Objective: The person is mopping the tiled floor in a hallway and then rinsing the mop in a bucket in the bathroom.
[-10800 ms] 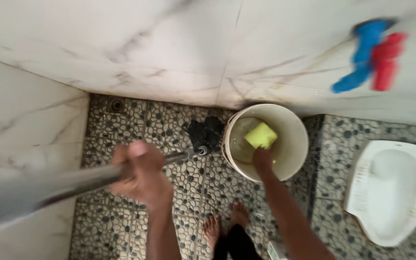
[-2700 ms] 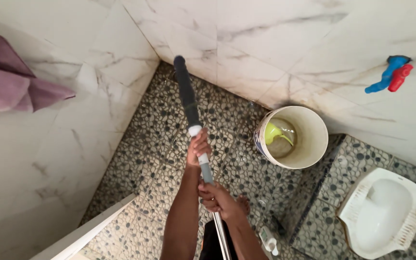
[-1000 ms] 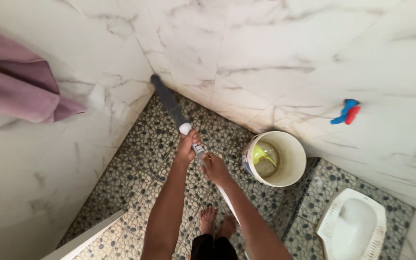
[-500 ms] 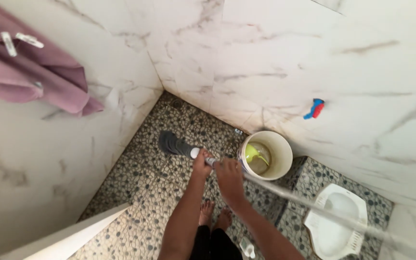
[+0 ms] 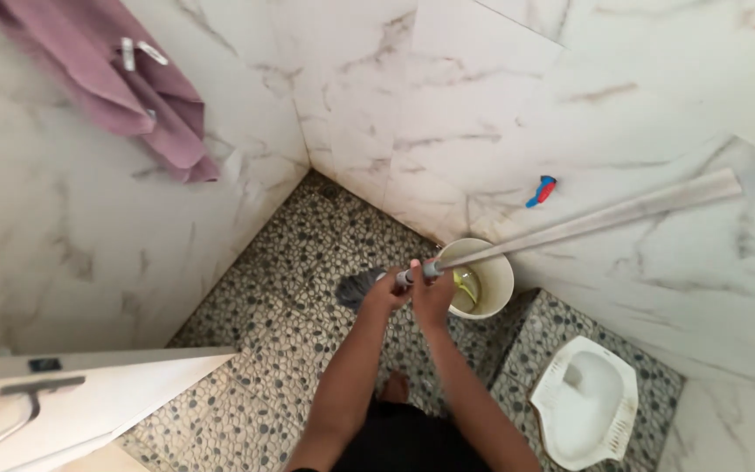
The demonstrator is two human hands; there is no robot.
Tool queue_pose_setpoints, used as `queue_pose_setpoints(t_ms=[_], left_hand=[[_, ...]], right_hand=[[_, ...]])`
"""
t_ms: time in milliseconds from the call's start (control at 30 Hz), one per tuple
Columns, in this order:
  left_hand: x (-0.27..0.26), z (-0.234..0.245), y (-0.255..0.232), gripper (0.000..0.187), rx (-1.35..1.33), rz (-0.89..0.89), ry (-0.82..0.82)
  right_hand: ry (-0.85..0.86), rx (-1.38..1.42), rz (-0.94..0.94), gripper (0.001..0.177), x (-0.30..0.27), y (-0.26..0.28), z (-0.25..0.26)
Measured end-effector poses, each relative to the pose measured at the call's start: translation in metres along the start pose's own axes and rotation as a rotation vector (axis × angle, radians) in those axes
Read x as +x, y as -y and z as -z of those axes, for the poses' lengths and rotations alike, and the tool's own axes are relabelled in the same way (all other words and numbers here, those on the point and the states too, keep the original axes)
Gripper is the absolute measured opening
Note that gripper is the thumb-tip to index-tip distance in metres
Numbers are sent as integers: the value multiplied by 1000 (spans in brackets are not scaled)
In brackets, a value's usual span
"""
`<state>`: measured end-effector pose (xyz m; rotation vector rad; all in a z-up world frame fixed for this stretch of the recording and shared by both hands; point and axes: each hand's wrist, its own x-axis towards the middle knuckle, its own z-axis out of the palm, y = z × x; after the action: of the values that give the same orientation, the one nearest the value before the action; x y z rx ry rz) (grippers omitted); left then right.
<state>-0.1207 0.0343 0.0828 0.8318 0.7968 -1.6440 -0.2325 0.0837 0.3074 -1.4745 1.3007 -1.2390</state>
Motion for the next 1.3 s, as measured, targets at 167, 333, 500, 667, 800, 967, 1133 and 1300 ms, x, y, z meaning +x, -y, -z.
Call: queue_pose_setpoints(t_ms=[167, 333, 500, 667, 800, 967, 1133, 1300], left_hand=[[-16, 3, 17, 44, 375, -68, -89], [-104, -2, 29, 38, 374, -437, 237], [-237, -54, 40, 39, 931, -690, 159], [-258, -51, 22, 31, 1345, -1355, 48], [-299, -51, 15, 27, 1376, -1399, -77], [-324, -32, 4, 27, 1299, -1441, -168], [-329, 7, -12, 28, 1241, -1471, -229], [-333, 69, -25, 28, 1226, -1386, -402]], right_hand=[[136, -180, 109, 33, 13, 41, 8], [276, -232, 212, 31, 16, 81, 5], [541, 138, 215, 31, 27, 102, 6], [712, 306, 256, 38, 32, 144, 5], [822, 255, 177, 40, 24, 163, -1], [855, 258, 306, 41, 13, 154, -27], [913, 445, 176, 46, -11, 160, -58], [953, 546, 197, 51, -48, 215, -84]])
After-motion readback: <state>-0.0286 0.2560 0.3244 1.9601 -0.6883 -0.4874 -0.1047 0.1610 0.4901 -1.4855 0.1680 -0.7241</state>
